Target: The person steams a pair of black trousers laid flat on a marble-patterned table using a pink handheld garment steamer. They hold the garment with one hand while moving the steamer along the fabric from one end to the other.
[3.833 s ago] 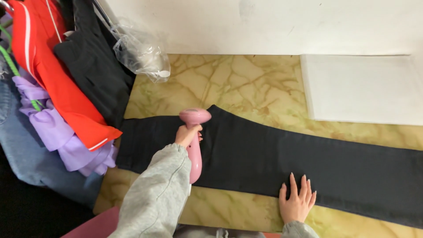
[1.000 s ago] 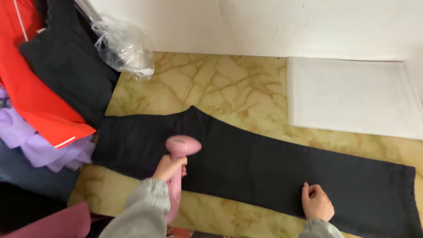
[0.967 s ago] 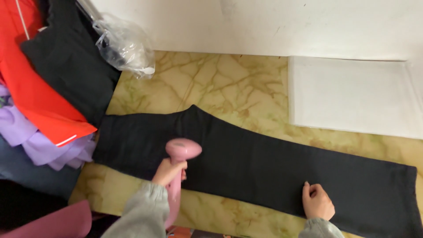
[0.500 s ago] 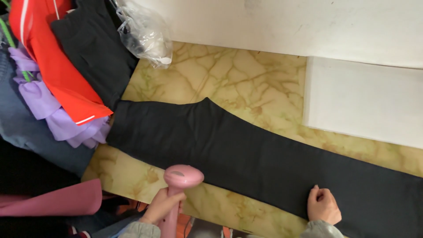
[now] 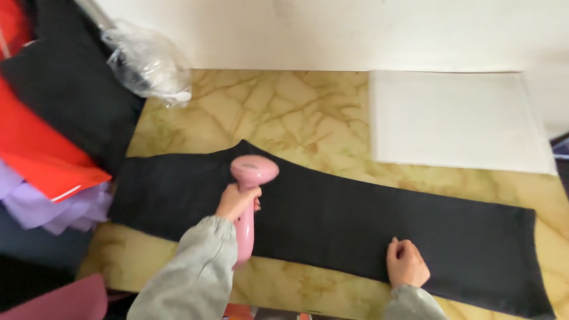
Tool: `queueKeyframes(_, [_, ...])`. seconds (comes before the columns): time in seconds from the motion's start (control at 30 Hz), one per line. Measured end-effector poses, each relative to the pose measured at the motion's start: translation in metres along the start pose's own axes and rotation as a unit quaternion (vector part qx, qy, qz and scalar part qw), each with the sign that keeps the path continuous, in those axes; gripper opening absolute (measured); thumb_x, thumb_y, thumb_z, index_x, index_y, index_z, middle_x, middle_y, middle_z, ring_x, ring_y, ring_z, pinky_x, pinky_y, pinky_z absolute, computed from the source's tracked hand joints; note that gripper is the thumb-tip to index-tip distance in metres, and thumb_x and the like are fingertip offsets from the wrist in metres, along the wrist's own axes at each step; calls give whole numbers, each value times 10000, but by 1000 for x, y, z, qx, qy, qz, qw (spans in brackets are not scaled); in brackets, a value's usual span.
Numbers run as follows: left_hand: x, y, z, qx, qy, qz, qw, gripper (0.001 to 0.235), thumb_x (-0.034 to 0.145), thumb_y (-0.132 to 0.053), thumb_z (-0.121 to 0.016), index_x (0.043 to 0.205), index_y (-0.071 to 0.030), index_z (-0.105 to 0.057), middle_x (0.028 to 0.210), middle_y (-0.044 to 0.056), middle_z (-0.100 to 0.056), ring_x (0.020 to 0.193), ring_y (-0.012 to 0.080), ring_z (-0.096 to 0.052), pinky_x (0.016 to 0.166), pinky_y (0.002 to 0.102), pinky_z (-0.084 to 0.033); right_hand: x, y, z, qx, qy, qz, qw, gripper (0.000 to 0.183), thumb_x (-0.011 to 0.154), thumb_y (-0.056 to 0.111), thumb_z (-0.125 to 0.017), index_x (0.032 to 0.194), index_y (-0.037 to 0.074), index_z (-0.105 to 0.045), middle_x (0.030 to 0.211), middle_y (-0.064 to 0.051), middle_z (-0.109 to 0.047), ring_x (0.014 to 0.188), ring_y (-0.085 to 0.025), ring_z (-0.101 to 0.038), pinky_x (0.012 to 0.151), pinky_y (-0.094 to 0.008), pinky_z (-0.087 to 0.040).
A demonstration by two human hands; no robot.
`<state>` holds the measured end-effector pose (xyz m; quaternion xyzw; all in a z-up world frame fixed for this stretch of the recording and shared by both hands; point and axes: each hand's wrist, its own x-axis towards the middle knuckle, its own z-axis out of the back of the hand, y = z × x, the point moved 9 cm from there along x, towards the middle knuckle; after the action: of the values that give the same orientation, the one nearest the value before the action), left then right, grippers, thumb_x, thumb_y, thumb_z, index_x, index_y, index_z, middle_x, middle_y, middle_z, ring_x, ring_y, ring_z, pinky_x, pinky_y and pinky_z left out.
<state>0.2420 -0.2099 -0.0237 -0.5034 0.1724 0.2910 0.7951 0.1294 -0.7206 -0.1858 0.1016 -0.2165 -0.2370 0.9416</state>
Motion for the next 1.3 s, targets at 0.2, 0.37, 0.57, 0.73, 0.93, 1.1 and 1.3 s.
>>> queueKeyframes(0.2, [61, -13, -31, -22, 9, 36, 999, 262, 788, -307, -724, 892, -75, -787, 787, 77, -809, 729, 177, -807, 448, 286, -367, -1, 10, 13, 10, -21, 33, 999, 428, 1059, 368, -694, 722, 206, -485, 730, -12, -587, 660, -310, -625, 565, -502, -440])
queueKeyframes(0.37, [64, -13, -35, -36, 18, 45, 998, 256, 795, -299, -715, 824, -48, -754, 764, 92, -790, 710, 189, -788, 458, 279, -326, -1, 11, 16, 12, -5, 31, 999, 433, 1051, 364, -676, 716, 194, -461, 729, 7, -574, 634, -297, -600, 552, -490, -426])
queueKeyframes(0.57, [47, 2, -30, -37, 21, 54, 998, 266, 798, -289, -721, 833, -30, -769, 736, 113, -779, 682, 196, -766, 459, 285, -343, 0, 11, 15, 11, -12, 39, 999, 439, 1067, 358, -687, 718, 196, -475, 719, -6, -575, 637, -302, -606, 555, -489, -425])
queueKeyframes(0.73, [5, 44, -25, 10, 31, 63, 997, 249, 795, -278, -687, 713, -56, -766, 665, 76, -764, 637, 169, -753, 433, 314, -361, -1, 3, 8, 7, 23, 22, 999, 455, 1082, 402, -679, 714, 210, -491, 735, 4, -588, 672, -277, -629, 591, -465, -449])
queueKeyframes(0.93, [-47, 118, -24, 29, 92, 52, 994, 291, 767, -203, -676, 562, -14, -759, 559, 115, -743, 531, 193, -674, 652, 305, -540, -2, 2, 6, 1, 27, 23, 999, 459, 1104, 405, -695, 723, 226, -513, 734, 28, -575, 697, -256, -637, 609, -445, -437])
queueKeyframes(1.1, [-82, 195, -16, 16, 51, 143, 988, 281, 794, -251, -766, 1004, -81, -839, 805, 107, -843, 758, 190, -844, 714, 298, -637, -1, 8, 15, 18, 21, 40, 999, 486, 1135, 344, -706, 714, 203, -508, 697, 17, -514, 637, -267, -564, 584, -455, -411])
queueKeyframes(1.3, [-125, 161, -8, -34, 60, 135, 989, 211, 796, -141, -693, 647, 1, -738, 597, 126, -765, 608, 222, -757, 745, 309, -589, -2, 3, 9, 13, 14, 43, 999, 471, 1126, 347, -714, 723, 214, -512, 695, 43, -509, 637, -246, -564, 593, -442, -427])
